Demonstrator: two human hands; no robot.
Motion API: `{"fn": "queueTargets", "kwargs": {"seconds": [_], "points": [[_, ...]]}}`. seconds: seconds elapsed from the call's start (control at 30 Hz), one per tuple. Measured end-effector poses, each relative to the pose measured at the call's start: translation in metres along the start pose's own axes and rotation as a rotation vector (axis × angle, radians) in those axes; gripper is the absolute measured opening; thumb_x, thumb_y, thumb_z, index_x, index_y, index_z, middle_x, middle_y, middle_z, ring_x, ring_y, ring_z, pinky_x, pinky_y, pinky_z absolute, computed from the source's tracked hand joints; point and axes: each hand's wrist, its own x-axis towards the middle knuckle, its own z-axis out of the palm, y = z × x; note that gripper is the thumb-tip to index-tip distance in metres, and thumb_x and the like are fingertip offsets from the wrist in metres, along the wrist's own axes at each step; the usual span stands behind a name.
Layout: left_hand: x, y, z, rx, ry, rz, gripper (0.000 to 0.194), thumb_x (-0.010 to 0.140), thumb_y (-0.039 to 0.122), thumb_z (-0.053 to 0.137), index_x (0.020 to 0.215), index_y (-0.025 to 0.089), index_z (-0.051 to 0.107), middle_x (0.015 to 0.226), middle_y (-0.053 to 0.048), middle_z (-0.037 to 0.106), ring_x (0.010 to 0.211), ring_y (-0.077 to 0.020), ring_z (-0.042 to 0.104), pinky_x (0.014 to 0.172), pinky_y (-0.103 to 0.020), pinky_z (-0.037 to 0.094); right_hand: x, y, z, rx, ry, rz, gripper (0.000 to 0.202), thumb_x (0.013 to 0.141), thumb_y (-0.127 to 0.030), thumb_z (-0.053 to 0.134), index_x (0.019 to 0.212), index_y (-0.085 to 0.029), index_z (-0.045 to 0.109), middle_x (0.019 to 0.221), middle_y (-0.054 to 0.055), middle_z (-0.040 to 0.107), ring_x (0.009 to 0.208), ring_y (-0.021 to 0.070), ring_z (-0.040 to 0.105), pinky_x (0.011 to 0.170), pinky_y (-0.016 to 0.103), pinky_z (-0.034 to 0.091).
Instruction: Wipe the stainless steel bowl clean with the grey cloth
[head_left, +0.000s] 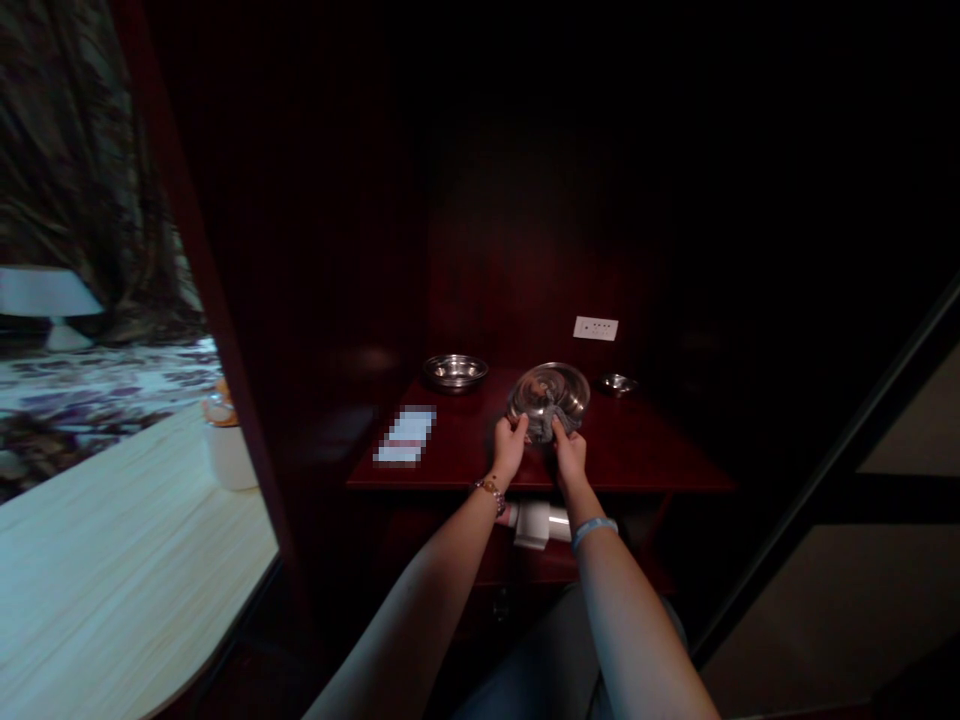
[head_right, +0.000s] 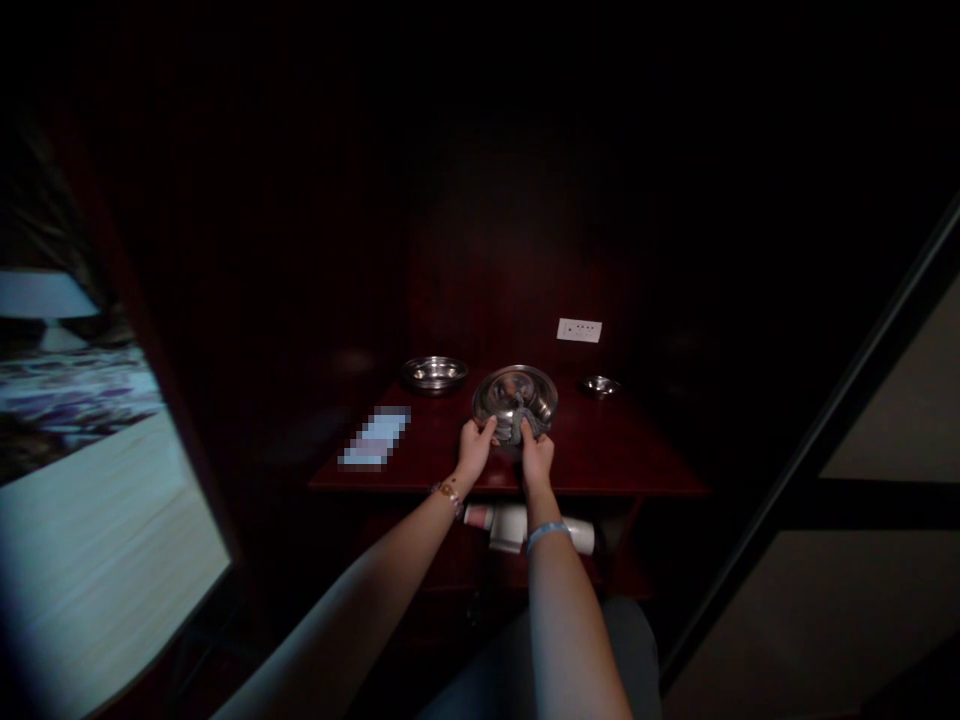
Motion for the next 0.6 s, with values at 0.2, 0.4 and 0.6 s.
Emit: {"fn": "queueTargets", "kwargs": {"seconds": [0.2,0.4,0.6], "points": [[0.000,0.001,-0.005,0.107,0.106,0.067,0.033,0.081,0.044,0.059,0.064,0.017,0.056,0.058,0.000,0.056,0.056,-0.0113,0.052,0.056,-0.022,0.042,-0.003,0.000,-0.002,-0.062,0.057,-0.020,0.051,0.065,-0.058,0.069,0.077,-0.008,0.070,0.063,0.006,0.068,0.061,0.0161,0.060,0.056,0.024,0.043],[0.000,-0.002,0.001,0.182,-0.071,0.120,0.027,0.077,0.038,0.068,0.088,0.014,0.068,0.094,-0.009,0.068,0.091,-0.0190,0.061,0.088,-0.032,0.046,-0.007,-0.006,-0.008,-0.115,0.105,-0.054,0.053,0.068,-0.058,0.067,0.082,-0.007,0.072,0.066,0.009,0.071,0.071,0.0209,0.065,0.062,0.027,0.047],[-0.001,-0.006,0.004,0.209,-0.241,0.182,0.033,0.082,0.036,0.064,0.107,0.015,0.065,0.108,-0.011,0.067,0.104,-0.0200,0.060,0.098,-0.036,0.043,-0.010,-0.011,-0.011,-0.156,0.044,-0.043,0.054,0.069,-0.059,0.065,0.082,-0.007,0.073,0.065,0.009,0.071,0.072,0.0221,0.066,0.063,0.027,0.048]]}}
